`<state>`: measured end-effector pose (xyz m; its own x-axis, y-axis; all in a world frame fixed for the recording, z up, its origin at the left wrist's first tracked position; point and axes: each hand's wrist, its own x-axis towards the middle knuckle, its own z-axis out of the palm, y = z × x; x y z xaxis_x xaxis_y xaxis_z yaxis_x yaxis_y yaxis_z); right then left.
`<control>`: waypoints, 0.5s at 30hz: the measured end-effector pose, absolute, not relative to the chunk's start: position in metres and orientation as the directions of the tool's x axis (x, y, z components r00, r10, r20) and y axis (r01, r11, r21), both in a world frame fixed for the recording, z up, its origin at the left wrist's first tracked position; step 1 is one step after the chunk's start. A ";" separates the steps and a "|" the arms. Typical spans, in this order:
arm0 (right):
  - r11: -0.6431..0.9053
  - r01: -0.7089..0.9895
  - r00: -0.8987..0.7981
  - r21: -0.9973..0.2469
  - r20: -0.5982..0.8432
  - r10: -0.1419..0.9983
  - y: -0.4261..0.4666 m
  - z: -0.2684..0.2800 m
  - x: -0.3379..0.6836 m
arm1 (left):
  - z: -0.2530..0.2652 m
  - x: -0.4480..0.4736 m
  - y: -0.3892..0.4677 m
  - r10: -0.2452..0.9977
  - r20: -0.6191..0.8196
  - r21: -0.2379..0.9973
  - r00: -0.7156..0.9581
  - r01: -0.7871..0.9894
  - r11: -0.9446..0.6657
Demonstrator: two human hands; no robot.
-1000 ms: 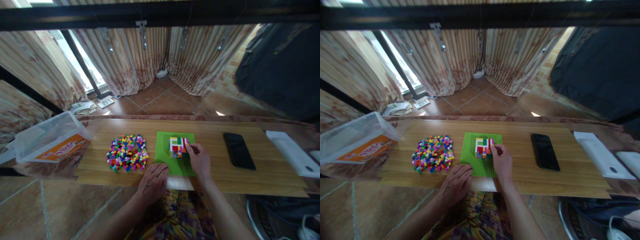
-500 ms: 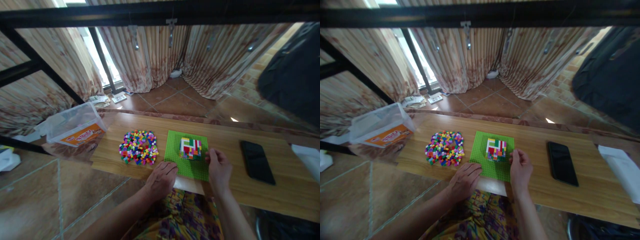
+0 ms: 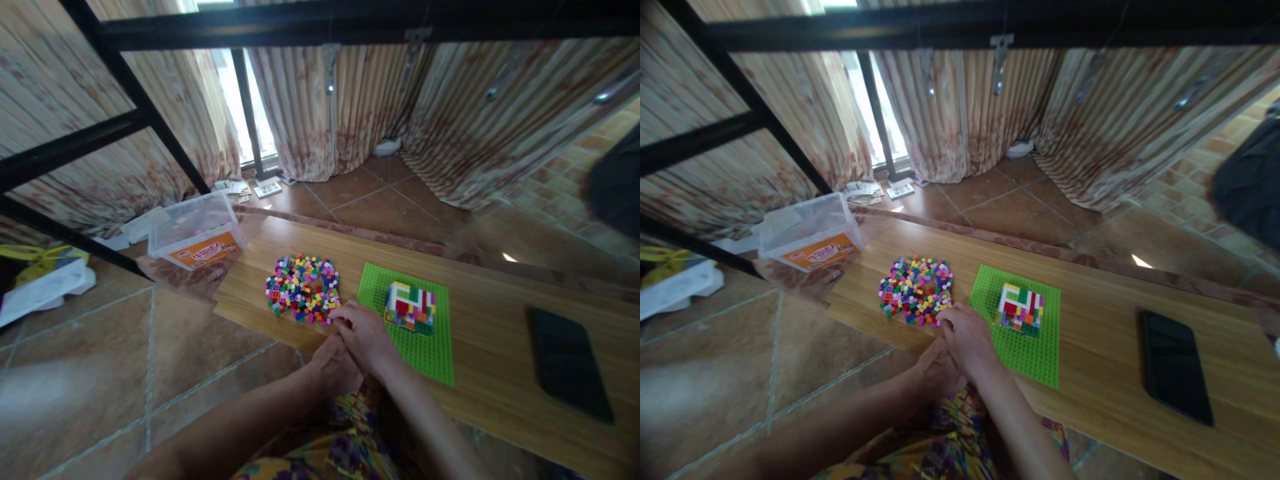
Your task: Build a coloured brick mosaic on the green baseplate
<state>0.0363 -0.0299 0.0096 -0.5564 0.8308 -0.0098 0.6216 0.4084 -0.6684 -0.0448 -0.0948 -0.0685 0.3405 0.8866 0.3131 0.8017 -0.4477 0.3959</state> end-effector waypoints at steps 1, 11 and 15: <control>0.413 0.649 -0.566 -0.639 -0.043 0.823 -0.026 0.009 0.034 | -0.068 -0.045 -0.095 0.870 0.319 0.378 0.375 0.791 -0.480; 0.461 0.691 -0.616 -0.557 -0.119 0.779 -0.011 0.007 0.029 | -0.046 -0.049 -0.096 0.818 0.306 0.270 0.487 0.780 -0.565; 0.462 0.715 -0.603 -0.525 -0.130 0.787 -0.010 0.008 0.030 | -0.047 -0.049 -0.095 0.811 0.348 0.305 0.471 0.761 -0.573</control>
<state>0.0302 -0.0099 0.0076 -0.6033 0.7868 -0.1304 0.7153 0.4616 -0.5246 -0.0485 -0.0950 -0.0466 0.4709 0.8108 0.3478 0.7608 -0.5728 0.3051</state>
